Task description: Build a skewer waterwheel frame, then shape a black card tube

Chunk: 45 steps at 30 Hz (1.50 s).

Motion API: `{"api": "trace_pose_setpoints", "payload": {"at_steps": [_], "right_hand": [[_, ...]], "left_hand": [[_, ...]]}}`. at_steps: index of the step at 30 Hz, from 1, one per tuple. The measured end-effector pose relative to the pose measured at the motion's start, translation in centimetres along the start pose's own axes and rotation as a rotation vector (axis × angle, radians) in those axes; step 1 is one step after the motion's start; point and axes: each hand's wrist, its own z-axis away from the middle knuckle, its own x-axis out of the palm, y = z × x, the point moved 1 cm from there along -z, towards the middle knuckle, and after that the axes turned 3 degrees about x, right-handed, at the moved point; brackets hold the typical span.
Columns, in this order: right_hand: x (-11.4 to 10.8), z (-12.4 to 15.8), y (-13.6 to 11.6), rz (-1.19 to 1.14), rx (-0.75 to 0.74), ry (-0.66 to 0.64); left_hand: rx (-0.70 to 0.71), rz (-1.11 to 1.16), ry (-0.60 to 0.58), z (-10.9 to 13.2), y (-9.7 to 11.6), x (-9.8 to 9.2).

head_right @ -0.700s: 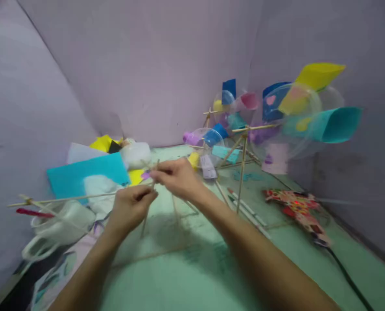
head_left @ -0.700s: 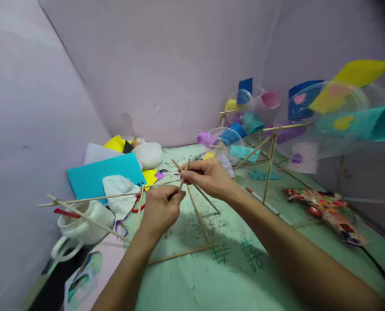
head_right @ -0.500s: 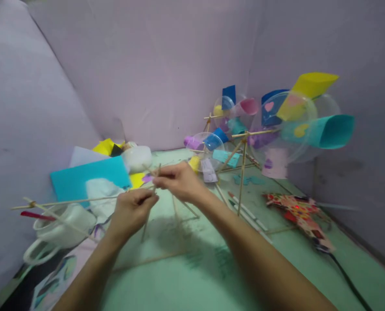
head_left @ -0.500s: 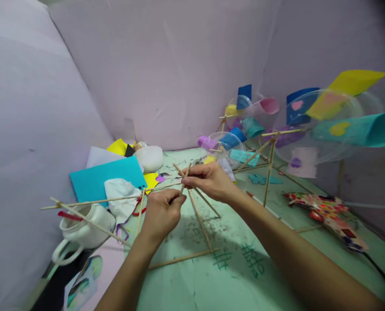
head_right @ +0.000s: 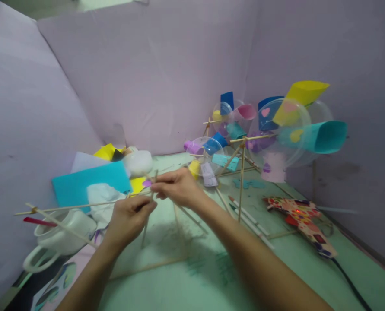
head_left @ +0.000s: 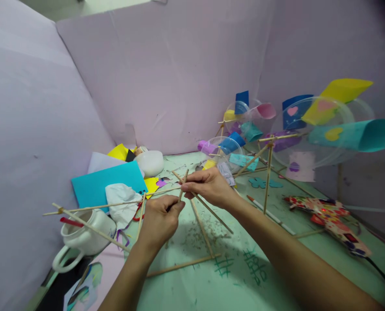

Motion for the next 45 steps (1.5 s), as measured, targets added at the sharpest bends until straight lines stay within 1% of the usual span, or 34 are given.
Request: {"api": "trace_pose_setpoints", "payload": {"at_steps": [2, 5, 7, 15, 19, 21, 22, 26, 29, 33, 38, 45], "right_hand": [[0.0, 0.0, 0.1, 0.024, -0.018, -0.007], [-0.1, 0.0, 0.3, 0.083, -0.155, 0.011], [-0.2, 0.0, 0.5, 0.120, -0.219, 0.026], [-0.7, -0.3, 1.1, 0.159, -0.297, 0.006], [-0.9, -0.4, 1.0, 0.242, -0.325, 0.092], [-1.0, -0.3, 0.8, 0.262, -0.312, 0.096], [-1.0, -0.3, 0.7, 0.251, -0.282, 0.071], [-0.9, -0.2, 0.5, 0.110, -0.070, -0.059], [-0.8, -0.1, 0.4, 0.029, 0.002, -0.081], [-0.6, 0.0, 0.2, -0.002, 0.014, -0.056], [-0.4, 0.1, 0.3, -0.002, -0.008, -0.033], [-0.4, 0.2, 0.5, 0.028, -0.051, -0.055]], "left_hand": [[0.002, -0.001, 0.004, 0.0, 0.0, 0.0], [0.009, -0.005, 0.016, 0.1, 0.1, 0.0], [0.009, -0.005, 0.021, 0.1, 0.2, 0.0], [0.017, -0.005, 0.026, 0.3, 0.5, -0.1], [0.020, -0.016, 0.037, 0.3, 0.3, 0.1], [0.020, -0.024, 0.039, 0.2, 0.2, 0.2], [0.020, -0.029, 0.040, 0.2, 0.3, 0.2], [0.020, -0.041, 0.030, 0.1, 0.5, 0.3], [0.007, -0.048, 0.033, 0.0, 0.7, 0.3], [0.004, -0.053, 0.039, 0.1, 0.7, 0.3], [0.004, -0.068, 0.039, 0.2, 0.6, 0.2], [0.000, -0.050, 0.026, 0.2, 0.6, 0.3]]}}
